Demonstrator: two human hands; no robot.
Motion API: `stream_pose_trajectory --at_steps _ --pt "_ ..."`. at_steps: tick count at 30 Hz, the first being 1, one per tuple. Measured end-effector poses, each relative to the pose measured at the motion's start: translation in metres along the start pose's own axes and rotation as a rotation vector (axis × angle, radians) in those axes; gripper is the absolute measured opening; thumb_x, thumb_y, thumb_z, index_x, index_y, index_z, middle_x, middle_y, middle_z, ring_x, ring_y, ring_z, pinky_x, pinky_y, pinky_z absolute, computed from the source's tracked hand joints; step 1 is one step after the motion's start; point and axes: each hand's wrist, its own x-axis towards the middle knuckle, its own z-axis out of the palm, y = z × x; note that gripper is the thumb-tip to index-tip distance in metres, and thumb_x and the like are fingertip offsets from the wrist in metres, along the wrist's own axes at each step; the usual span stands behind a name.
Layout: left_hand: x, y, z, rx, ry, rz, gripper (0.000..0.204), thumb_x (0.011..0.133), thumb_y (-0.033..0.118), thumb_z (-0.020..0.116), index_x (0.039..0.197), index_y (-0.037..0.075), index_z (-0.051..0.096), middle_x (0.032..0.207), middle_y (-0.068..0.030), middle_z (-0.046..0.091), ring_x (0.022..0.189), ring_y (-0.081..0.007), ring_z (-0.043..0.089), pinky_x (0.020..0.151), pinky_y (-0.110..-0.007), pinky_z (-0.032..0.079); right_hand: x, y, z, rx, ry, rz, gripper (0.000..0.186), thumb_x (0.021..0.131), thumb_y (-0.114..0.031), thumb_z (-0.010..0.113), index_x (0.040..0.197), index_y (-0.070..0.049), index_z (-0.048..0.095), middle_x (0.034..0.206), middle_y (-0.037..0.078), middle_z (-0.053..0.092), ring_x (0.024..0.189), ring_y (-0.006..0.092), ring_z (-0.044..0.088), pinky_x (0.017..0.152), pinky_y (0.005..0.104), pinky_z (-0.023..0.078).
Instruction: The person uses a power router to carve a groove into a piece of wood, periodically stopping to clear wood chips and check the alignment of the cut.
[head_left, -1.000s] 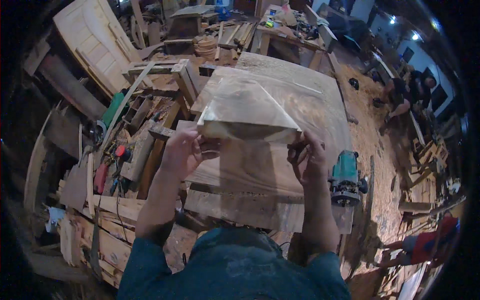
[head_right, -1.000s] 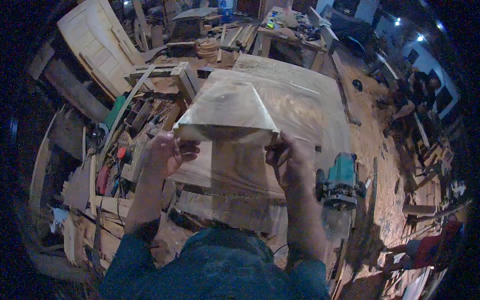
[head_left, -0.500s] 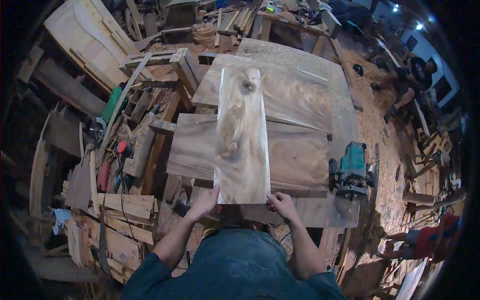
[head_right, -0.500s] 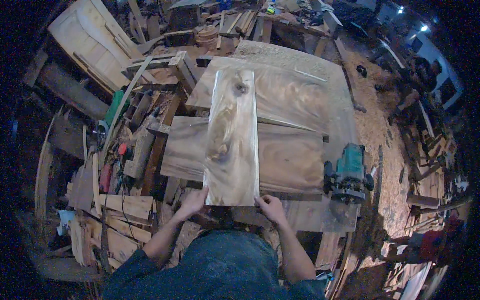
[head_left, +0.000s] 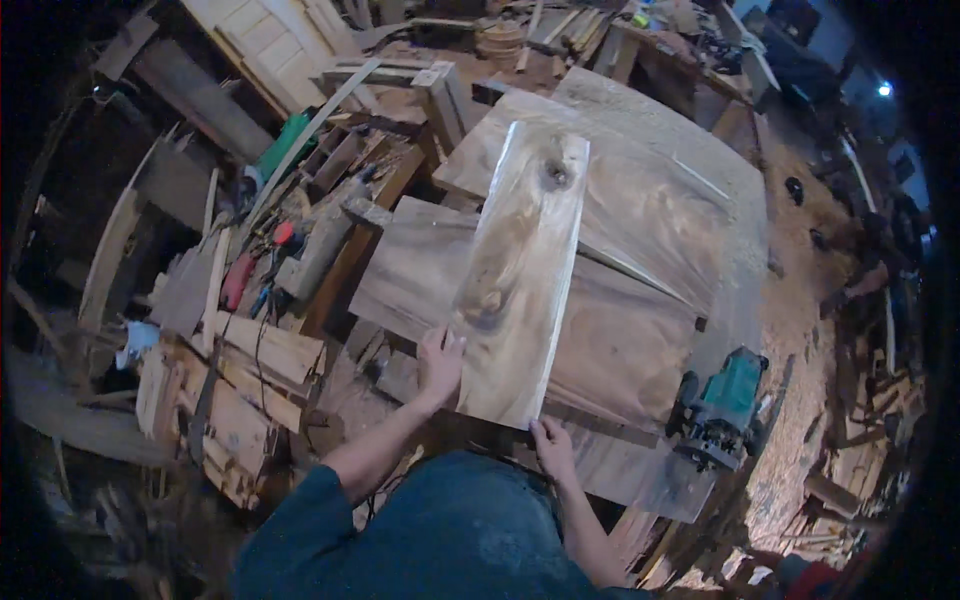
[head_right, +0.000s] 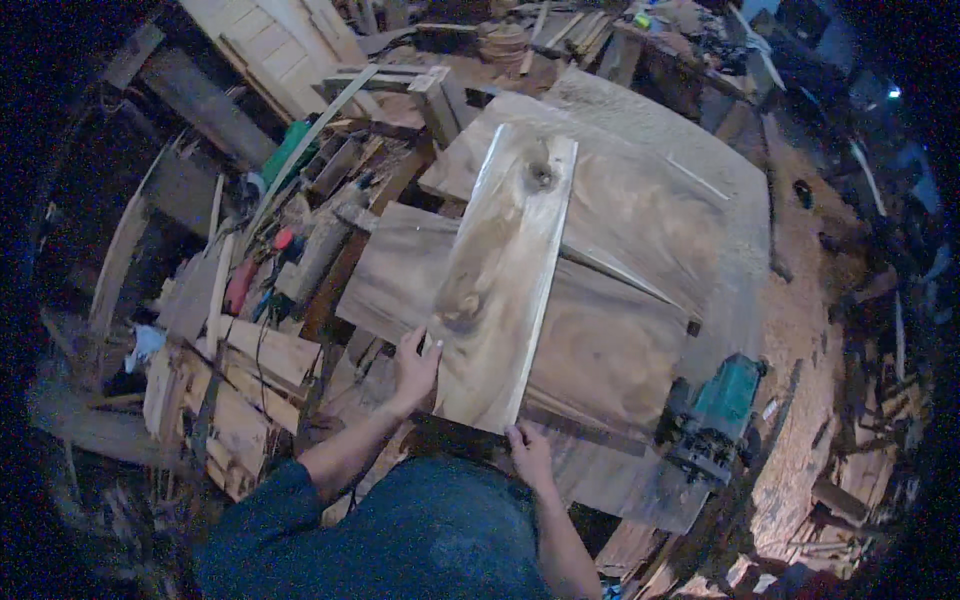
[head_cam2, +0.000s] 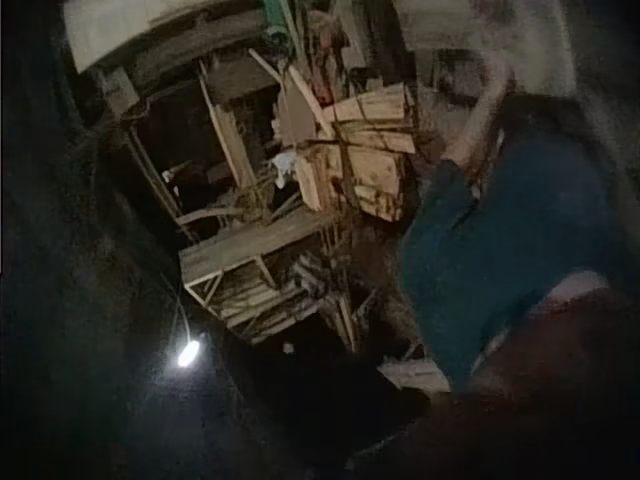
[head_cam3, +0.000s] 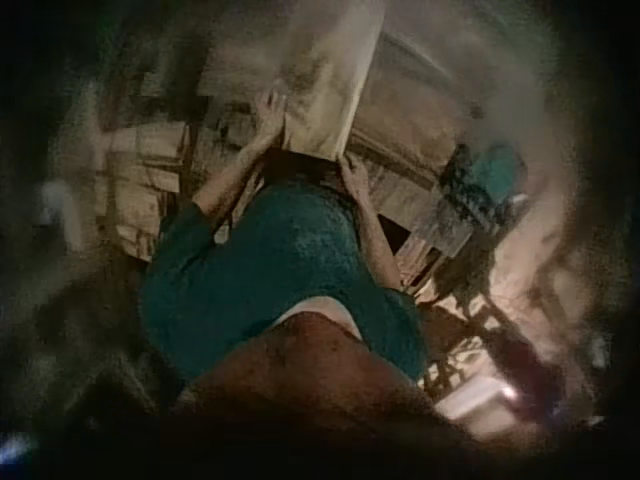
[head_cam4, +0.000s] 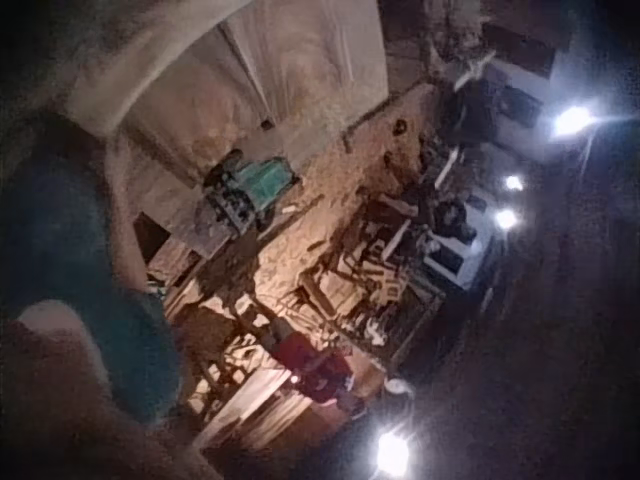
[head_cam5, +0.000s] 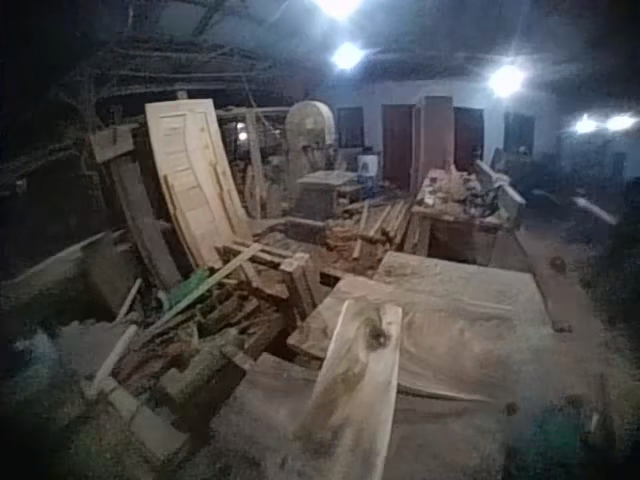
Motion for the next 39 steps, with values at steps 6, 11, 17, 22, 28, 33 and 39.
stream_pose_trajectory --at_steps 6,11,17,22,28,33,39 --pt "-0.012 -0.013 0.011 0.002 -0.077 0.041 0.041 0.081 0.014 0.072 0.116 -0.005 0.060 0.106 -0.0195 0.061 0.104 -0.0325 0.059 0.091 -0.041 0.046 -0.023 -0.036 -0.050 -0.353 -0.176 0.053 0.027 0.094 -0.024 0.061 0.103 0.000 0.067 0.083 0.008 0.067 0.078 0.0141 0.063 0.072 0.0310 0.050" --pt "0.020 0.083 0.046 -0.044 0.080 0.211 0.037 0.086 0.020 0.068 0.116 -0.001 0.061 0.103 -0.0166 0.062 0.099 -0.0257 0.061 0.082 -0.035 0.050 -0.048 -0.089 -0.219 -0.164 0.098 0.062 0.024 0.091 -0.015 0.061 0.110 -0.003 0.065 0.096 0.010 0.067 0.091 0.0161 0.064 0.073 0.0326 0.052" --pt "0.006 0.193 0.209 -0.221 -0.820 0.255 0.040 0.095 0.034 0.057 0.117 0.001 0.061 0.102 -0.0199 0.067 0.098 -0.0323 0.064 0.086 -0.043 0.050 -0.047 -0.029 -0.448 -0.493 0.925 0.156 0.044 0.095 -0.040 0.059 0.103 0.003 0.063 0.092 0.015 0.064 0.085 0.0254 0.061 0.079 0.0326 0.047" --pt "-0.038 0.250 0.285 -0.122 -1.059 0.204 0.048 0.095 0.036 0.054 0.125 -0.001 0.055 0.119 -0.0259 0.060 0.110 -0.0385 0.058 0.095 -0.046 0.045 -0.034 0.035 -0.474 -0.555 0.535 0.311 0.054 0.094 -0.044 0.058 0.118 0.004 0.060 0.110 0.023 0.065 0.106 0.0341 0.060 0.093 0.0409 0.045" --pt "-0.068 0.256 0.319 0.115 -0.951 0.359 0.066 0.096 0.044 0.049 0.137 -0.007 0.038 0.128 -0.0351 0.051 0.115 -0.0510 0.052 0.097 -0.057 0.041 -0.027 0.073 -0.498 -0.003 0.432 0.514 0.033 0.091 -0.030 0.059 0.107 -0.002 0.066 0.097 0.014 0.067 0.069 0.0243 0.066 0.058 0.0340 0.052" --pt "-0.074 0.278 0.288 0.302 -1.047 0.316 0.070 0.093 0.041 0.055 0.133 -0.012 0.037 0.124 -0.0363 0.050 0.115 -0.0492 0.052 0.096 -0.058 0.040 -0.015 0.070 -0.495 0.162 0.427 0.526 0.020 0.088 -0.017 0.062 0.098 0.000 0.060 0.083 0.007 0.063 0.063 0.0200 0.060 0.060 0.0328 0.051" --pt "-0.110 0.249 0.319 0.017 -0.830 0.317 0.064 0.090 0.035 0.059 0.135 -0.005 0.039 0.110 -0.0266 0.063 0.094 -0.0381 0.066 0.082 -0.050 0.052 -0.093 0.081 -0.516 -0.170 0.345 0.067 0.032 0.092 -0.023 0.054 0.114 0.000 0.060 0.103 0.014 0.065 0.086 0.0196 0.065 0.065 0.0340 0.052"
